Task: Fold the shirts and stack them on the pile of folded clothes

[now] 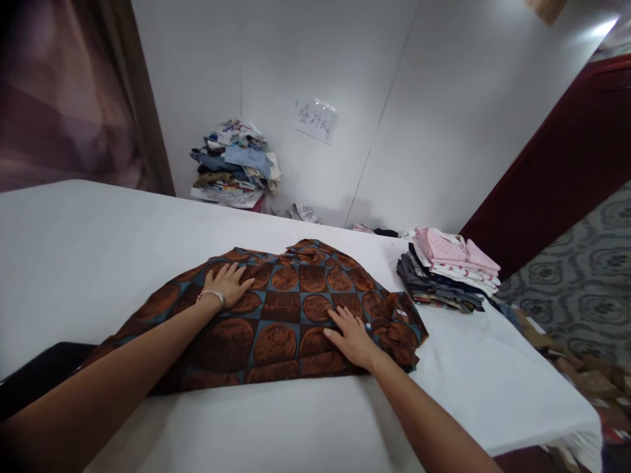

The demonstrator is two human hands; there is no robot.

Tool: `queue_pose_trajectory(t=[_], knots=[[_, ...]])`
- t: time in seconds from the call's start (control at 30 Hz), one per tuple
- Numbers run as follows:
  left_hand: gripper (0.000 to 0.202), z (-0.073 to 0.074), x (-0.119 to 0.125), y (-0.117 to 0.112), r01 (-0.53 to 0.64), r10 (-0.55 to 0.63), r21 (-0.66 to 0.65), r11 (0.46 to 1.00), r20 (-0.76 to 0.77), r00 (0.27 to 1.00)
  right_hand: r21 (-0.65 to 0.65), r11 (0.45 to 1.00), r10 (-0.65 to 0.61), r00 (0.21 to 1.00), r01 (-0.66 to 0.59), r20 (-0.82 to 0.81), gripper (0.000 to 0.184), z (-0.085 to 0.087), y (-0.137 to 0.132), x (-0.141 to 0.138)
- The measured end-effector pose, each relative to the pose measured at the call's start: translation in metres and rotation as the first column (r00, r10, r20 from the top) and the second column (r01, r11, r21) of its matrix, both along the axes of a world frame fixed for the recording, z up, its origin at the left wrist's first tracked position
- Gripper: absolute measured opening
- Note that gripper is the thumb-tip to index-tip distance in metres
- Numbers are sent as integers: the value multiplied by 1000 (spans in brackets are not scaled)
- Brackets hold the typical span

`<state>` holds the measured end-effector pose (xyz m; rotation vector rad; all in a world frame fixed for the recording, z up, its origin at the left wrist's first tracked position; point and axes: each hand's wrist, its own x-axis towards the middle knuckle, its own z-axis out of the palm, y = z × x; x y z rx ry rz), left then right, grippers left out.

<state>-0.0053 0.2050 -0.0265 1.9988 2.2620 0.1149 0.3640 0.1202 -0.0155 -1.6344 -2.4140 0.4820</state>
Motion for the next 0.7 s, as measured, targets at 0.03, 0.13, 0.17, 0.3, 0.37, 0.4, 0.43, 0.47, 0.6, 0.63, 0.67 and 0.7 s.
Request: queue_pose_trajectory(t=[0.03, 0.13, 0.17, 0.3, 0.37, 0.4, 0.43, 0.47, 0.6, 0.63, 0.67, 0.7], knots=[[75, -1, 0, 0, 0, 0, 4, 1000, -4, 1000, 59, 998, 2, 999, 0, -38, 58, 8, 13, -2], [75, -1, 1, 0, -2, 2, 12, 1000, -7, 1000, 279, 960, 47, 991, -9, -127, 44, 35, 67, -20], [75, 0, 2, 0, -3, 3, 13, 1000, -4, 1000, 304, 953, 59, 987, -11, -148, 36, 43, 87, -31], [74, 1, 2, -2, -7, 7, 19, 1000, 5, 1000, 238, 967, -72, 991, 97, -110, 30, 63, 160, -86], [73, 1, 2, -4, -6, 5, 31, 1000, 10, 1000, 193, 972, -117, 990, 131, -81, 30, 65, 185, -113], [73, 1, 2, -4, -5, 4, 39, 999, 14, 1000, 172, 975, -129, 989, 140, -72, 30, 64, 195, -124], [73, 1, 2, -5, -4, 3, 49, 999, 17, 1000, 151, 977, -140, 988, 149, -66, 28, 62, 203, -134], [73, 1, 2, -5, -3, 2, 57, 998, 19, 1000, 127, 979, -154, 986, 161, -60, 26, 59, 210, -142], [73, 1, 3, -6, -4, 3, 60, 998, 30, 1000, 44, 967, -246, 964, 251, -98, 18, 38, 224, -159], [73, 0, 3, -6, -5, 3, 58, 998, 33, 999, 29, 960, -273, 953, 279, -133, 17, 34, 227, -160], [73, 0, 3, -6, -5, 3, 57, 998, 36, 999, 15, 952, -298, 938, 306, -179, 15, 30, 230, -159], [73, -1, 3, -6, -5, 3, 58, 998, 37, 999, 0, 943, -322, 917, 332, -234, 13, 27, 233, -157]])
